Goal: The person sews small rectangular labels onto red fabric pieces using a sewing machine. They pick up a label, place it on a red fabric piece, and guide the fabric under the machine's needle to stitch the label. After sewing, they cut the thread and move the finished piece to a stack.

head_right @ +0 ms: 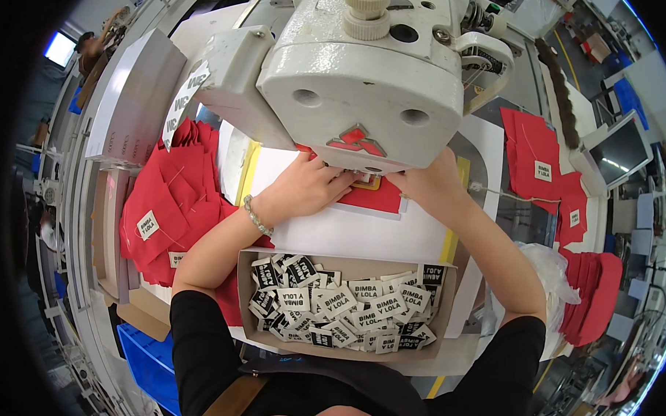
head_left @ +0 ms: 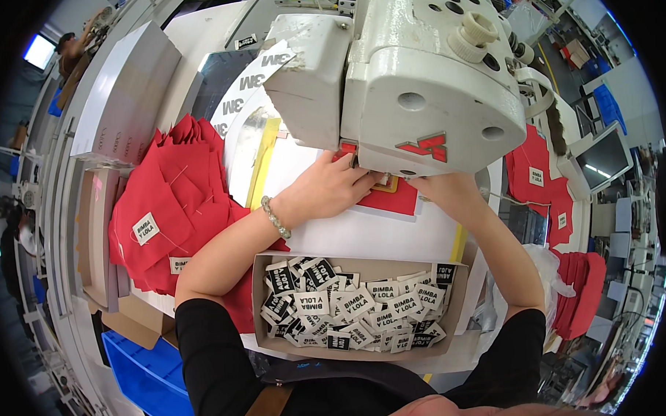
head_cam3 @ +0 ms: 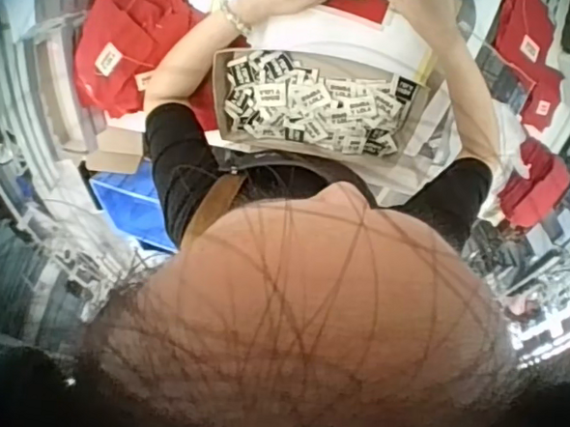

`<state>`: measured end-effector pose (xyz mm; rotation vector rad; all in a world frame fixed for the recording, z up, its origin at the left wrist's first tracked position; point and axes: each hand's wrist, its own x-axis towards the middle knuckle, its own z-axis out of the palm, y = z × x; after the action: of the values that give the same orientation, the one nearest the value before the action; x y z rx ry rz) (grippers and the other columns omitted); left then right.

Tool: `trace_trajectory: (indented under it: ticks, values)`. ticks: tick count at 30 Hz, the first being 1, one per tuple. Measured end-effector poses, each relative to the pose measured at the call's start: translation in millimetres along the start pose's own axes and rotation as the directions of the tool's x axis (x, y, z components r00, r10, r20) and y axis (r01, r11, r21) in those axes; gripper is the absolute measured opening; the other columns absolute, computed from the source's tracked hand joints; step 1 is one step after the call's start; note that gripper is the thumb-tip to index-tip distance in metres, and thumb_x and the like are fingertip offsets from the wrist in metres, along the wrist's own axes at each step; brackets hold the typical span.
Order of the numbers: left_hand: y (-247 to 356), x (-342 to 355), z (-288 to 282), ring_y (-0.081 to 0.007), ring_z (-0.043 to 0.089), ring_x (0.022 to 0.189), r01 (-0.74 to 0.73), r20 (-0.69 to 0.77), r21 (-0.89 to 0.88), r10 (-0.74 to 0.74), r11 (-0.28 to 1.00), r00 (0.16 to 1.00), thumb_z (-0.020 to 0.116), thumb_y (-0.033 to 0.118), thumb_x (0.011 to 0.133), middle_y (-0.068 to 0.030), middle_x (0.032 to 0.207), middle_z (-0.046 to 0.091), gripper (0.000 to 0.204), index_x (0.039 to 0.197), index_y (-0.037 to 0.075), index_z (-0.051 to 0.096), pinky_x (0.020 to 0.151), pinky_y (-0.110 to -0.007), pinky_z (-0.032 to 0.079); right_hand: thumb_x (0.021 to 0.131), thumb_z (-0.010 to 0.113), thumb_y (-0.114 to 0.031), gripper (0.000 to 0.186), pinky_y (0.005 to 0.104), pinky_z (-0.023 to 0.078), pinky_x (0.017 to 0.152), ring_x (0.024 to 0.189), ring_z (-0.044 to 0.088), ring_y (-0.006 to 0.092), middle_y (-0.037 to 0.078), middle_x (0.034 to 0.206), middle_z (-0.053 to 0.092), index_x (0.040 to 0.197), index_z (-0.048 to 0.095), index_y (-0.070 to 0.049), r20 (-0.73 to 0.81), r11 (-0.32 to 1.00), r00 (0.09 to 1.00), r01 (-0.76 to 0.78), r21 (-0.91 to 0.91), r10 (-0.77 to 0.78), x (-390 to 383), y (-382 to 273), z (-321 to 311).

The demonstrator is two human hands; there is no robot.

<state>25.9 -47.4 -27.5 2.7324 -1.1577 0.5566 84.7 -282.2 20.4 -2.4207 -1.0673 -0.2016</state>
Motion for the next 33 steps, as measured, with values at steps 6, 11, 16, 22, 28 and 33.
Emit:
trace_trajectory:
  ticks: [6,11,16,22,28,33]
  values:
    - [4,1,-2,-0.0181,0.054,0.104,0.056,0.011,-0.043,-0.056,0.997,0.998,0.063,0.029,0.085,-0.0004,0.1,0.061,0.025,0.103,0.013,0.069,0.091,-0.04,0.039,0.071,0.076,-0.016,0.032,0.0376,0.052,0.07,0.078,0.065,0.0312,0.011,0.086,0.067,0.1,0.067,-0.007,0.018,0.982,0.997,-0.079,0.17,0.077,-1,3,-1]
    - [3,1,-2,-0.0154,0.051,0.092,0.054,0.06,-0.029,-0.053,0.998,0.997,0.058,0.032,0.088,0.0035,0.107,0.059,0.032,0.114,0.014,0.065,0.084,-0.037,0.041,0.071,0.076,-0.015,0.031,0.0368,0.052,0.066,0.074,0.065,0.0319,0.011,0.085,0.068,0.099,0.067,-0.006,-0.024,0.97,0.997,-0.068,0.232,0.076,2,5,-3]
    - [3,2,-4,-0.0162,0.052,0.091,0.066,0.09,-0.038,-0.063,0.997,0.994,0.058,0.033,0.088,0.0026,0.107,0.059,0.034,0.116,0.013,0.064,0.084,-0.038,0.041,0.07,0.076,-0.016,0.031,0.0385,0.051,0.066,0.074,0.064,0.0324,0.012,0.083,0.067,0.097,0.067,-0.006,-0.024,0.98,0.998,-0.045,0.192,0.05,4,1,-7]
    - [3,2,-5,-0.0181,0.053,0.089,0.073,0.095,-0.046,-0.068,0.996,0.993,0.059,0.032,0.087,-0.0007,0.103,0.06,0.035,0.116,0.013,0.063,0.09,-0.039,0.04,0.07,0.075,-0.018,0.03,0.0408,0.051,0.065,0.073,0.063,0.0325,0.011,0.081,0.066,0.097,0.067,-0.007,-0.001,0.989,0.999,-0.041,0.145,0.042,5,-2,-8]
    - [0,4,-8,-0.0242,0.059,0.092,0.163,0.046,-0.138,-0.158,0.977,0.986,0.067,0.03,0.082,-0.0072,0.091,0.065,0.027,0.102,0.01,0.068,0.084,-0.041,0.044,0.072,0.074,-0.019,0.026,0.0409,0.05,0.062,0.069,0.063,0.0313,0.01,0.077,0.066,0.094,0.067,-0.008,0.054,0.996,0.996,-0.069,0.063,0.066,3,-4,-9]
    - [-10,8,-15,-0.029,0.063,0.077,0.309,0.269,-0.365,-0.218,0.878,0.938,0.065,0.034,0.085,-0.0123,0.082,0.065,0.03,0.098,0.008,0.07,0.074,-0.04,0.049,0.073,0.073,-0.022,0.023,0.04,0.05,0.062,0.068,0.063,0.0305,0.01,0.074,0.066,0.091,0.069,-0.009,0.014,0.991,0.992,-0.122,0.047,0.122,-4,0,-14]
